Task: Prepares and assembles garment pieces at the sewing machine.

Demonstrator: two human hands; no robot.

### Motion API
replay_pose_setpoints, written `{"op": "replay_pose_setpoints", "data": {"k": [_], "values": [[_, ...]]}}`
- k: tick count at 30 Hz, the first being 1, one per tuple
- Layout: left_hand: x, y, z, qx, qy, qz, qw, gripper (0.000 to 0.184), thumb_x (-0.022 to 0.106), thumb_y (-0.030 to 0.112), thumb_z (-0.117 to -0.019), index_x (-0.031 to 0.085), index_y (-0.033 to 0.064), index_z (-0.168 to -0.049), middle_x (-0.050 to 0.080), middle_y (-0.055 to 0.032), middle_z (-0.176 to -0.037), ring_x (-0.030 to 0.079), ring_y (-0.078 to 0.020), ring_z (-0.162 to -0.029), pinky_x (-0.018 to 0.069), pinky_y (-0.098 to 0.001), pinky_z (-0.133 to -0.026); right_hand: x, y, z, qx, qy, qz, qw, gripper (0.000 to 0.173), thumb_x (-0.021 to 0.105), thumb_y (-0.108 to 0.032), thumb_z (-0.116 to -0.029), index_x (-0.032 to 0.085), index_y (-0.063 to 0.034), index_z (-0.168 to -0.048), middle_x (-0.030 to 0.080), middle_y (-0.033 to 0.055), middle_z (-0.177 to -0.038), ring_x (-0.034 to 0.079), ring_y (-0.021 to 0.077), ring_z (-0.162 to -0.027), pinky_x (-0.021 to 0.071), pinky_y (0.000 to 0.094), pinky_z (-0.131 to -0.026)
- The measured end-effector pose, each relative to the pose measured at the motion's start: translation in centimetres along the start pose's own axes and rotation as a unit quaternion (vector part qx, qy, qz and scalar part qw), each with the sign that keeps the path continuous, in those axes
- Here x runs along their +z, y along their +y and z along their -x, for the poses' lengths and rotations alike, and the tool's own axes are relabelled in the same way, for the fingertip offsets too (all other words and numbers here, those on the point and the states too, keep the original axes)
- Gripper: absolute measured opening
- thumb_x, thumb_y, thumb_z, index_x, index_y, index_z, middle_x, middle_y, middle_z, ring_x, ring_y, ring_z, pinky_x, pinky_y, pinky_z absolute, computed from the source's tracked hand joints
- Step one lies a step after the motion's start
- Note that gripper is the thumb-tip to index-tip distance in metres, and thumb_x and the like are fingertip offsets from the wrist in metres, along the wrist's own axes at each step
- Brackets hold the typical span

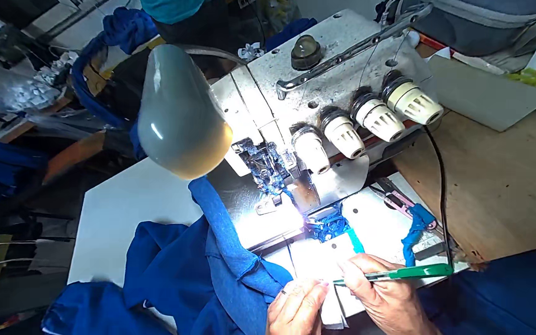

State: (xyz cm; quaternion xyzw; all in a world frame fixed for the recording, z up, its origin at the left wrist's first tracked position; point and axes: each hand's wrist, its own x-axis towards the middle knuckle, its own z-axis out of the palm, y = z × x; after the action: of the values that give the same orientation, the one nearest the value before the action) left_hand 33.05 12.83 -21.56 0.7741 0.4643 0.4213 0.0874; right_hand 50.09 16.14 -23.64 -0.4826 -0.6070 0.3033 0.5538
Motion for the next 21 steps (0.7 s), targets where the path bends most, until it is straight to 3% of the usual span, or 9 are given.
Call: {"op": "replay_pose_setpoints", "data": {"k": [7,15,21], "values": [[0.02,-0.28,-0.04,0.01,-0.021,-0.008,1.0,0.011,0.062,0.006,-0.0954,0.074,0.0045,-0.095,0.076,-0.0092,-0.097,0.072,-0.0144,-0.1,0.0546,-0.0227,-0.095,-0.11,0.02,-0.12,-0.07,-0.013,0.079,0.994,0.031,0.058,-0.025,-0.1003,0.059,-0.0093,-0.074,0.057,0.0012,-0.065,0.056,0.0017,-0.061,0.0444,0.0119,-0.057],[0.08,-0.16,0.08,0.014,-0.028,-0.01,0.999,0.007,0.067,0.006,-0.0933,0.074,0.005,-0.095,0.076,-0.0075,-0.093,0.071,-0.0147,-0.1,0.0533,-0.0226,-0.097,-0.21,-0.17,-0.2,-0.09,-0.046,0.095,0.99,0.031,0.056,-0.024,-0.0988,0.057,-0.0097,-0.071,0.053,0.0015,-0.062,0.052,0.0043,-0.058,0.0402,0.0147,-0.052],[0.21,-0.28,0.19,0.021,-0.031,-0.005,0.999,0.005,0.067,0.006,-0.0931,0.072,0.0053,-0.095,0.076,-0.0074,-0.094,0.071,-0.0151,-0.102,0.0524,-0.0243,-0.1,-0.2,-0.13,-0.08,-0.119,-0.03,0.095,0.988,0.031,0.053,-0.021,-0.1007,0.055,-0.0081,-0.073,0.052,0.003,-0.063,0.052,0.0049,-0.059,0.0422,0.0131,-0.055]]}}
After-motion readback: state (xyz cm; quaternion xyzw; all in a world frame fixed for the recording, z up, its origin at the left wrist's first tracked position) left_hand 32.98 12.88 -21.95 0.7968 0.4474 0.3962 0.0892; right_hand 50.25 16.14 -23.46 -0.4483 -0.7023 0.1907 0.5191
